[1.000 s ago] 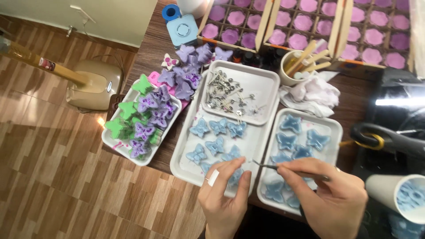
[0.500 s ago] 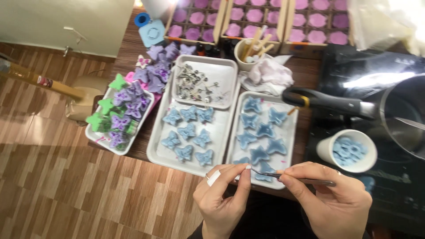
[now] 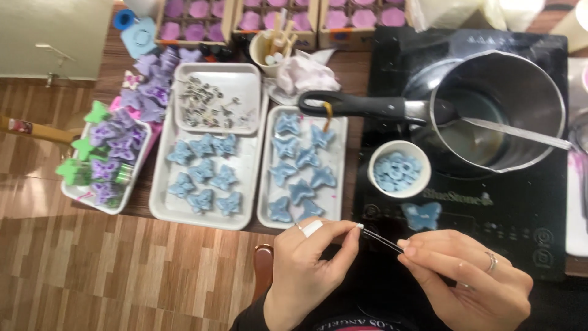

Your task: The person finishes decorative butterfly-shaped candles at a workbench. They thread wicks through metal wick tabs, hold a butterfly candle and spoon melted wax from a pot on a hot plate over it, then use tweezers to trim and adjust the wick, placing finished candles back on trays.

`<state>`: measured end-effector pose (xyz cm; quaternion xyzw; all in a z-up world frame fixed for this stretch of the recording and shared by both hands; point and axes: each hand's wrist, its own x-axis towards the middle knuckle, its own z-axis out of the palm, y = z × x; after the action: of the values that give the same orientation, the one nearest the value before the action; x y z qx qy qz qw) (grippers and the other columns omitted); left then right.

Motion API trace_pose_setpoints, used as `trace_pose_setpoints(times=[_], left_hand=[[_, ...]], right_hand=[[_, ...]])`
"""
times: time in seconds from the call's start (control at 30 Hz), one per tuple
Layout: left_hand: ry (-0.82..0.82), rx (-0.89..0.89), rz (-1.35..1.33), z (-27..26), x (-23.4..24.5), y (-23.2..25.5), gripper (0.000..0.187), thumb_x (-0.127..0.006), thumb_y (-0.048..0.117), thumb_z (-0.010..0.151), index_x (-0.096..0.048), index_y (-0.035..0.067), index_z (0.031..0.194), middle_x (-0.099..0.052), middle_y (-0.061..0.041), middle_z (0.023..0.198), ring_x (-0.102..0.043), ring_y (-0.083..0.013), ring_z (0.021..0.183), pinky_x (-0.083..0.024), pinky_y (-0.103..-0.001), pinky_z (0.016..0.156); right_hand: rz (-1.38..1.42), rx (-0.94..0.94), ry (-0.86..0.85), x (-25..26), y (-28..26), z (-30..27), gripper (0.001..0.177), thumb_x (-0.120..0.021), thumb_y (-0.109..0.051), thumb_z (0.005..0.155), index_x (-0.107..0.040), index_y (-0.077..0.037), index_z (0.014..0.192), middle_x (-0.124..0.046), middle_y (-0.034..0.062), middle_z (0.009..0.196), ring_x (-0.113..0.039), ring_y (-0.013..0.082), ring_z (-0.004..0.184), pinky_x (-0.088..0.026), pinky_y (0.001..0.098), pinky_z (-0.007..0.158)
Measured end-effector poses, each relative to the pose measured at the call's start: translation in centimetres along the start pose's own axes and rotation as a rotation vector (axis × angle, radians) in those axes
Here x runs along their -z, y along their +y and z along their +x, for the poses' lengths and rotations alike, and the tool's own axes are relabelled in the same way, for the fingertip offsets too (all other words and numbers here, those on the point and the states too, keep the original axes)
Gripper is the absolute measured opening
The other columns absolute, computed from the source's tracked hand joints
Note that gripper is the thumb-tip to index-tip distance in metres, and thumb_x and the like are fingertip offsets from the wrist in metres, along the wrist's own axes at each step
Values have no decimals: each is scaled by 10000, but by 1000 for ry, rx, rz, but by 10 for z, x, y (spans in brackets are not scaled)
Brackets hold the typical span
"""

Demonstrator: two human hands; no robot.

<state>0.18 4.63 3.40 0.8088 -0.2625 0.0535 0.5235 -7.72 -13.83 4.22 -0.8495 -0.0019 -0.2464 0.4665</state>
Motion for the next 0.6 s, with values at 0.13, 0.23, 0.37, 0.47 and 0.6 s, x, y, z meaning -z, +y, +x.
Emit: trace_pose_setpoints(times=[0.13,0.23,0.37,0.47,0.6], left_hand=[[-67,1,31,-2,-19,5,74,-807,64,847,-749,63,892,-745,-37,761,-719,-189,659,-529,-284,580],[-83,1,41,-4,-30,9,70,-801,84,863,-746,73,904,-746,-38,787,-730,-196,685,-543,-286,595],[-107,-31,82,-2,-42,12,80,-806,97,857,-740,76,895,-739,-37,782,-718,-203,677,-540,-302,593],[-129,-62,130,-2,-51,13,85,-808,107,854,-735,81,891,-732,-37,774,-706,-209,673,-530,-317,591],[-205,-85,166,2,-60,12,89,-816,120,835,-736,87,856,-700,-33,701,-673,-213,614,-482,-343,530]], right_hand=[[-19,26,10,15,9,-6,201,-809,36,743,-709,3,914,-752,129,844,-780,196,799,-612,300,726],[-37,18,20,23,13,-10,190,-817,31,744,-709,2,897,-748,121,829,-780,196,792,-612,300,723],[-65,34,33,32,22,-12,177,-819,36,740,-703,10,872,-745,128,821,-775,210,789,-609,302,715],[-38,22,27,39,27,-12,170,-813,44,750,-696,19,871,-744,122,823,-776,207,793,-624,290,706],[-17,-28,-34,51,41,-14,155,-793,65,762,-706,24,882,-754,124,865,-782,204,820,-637,268,708]])
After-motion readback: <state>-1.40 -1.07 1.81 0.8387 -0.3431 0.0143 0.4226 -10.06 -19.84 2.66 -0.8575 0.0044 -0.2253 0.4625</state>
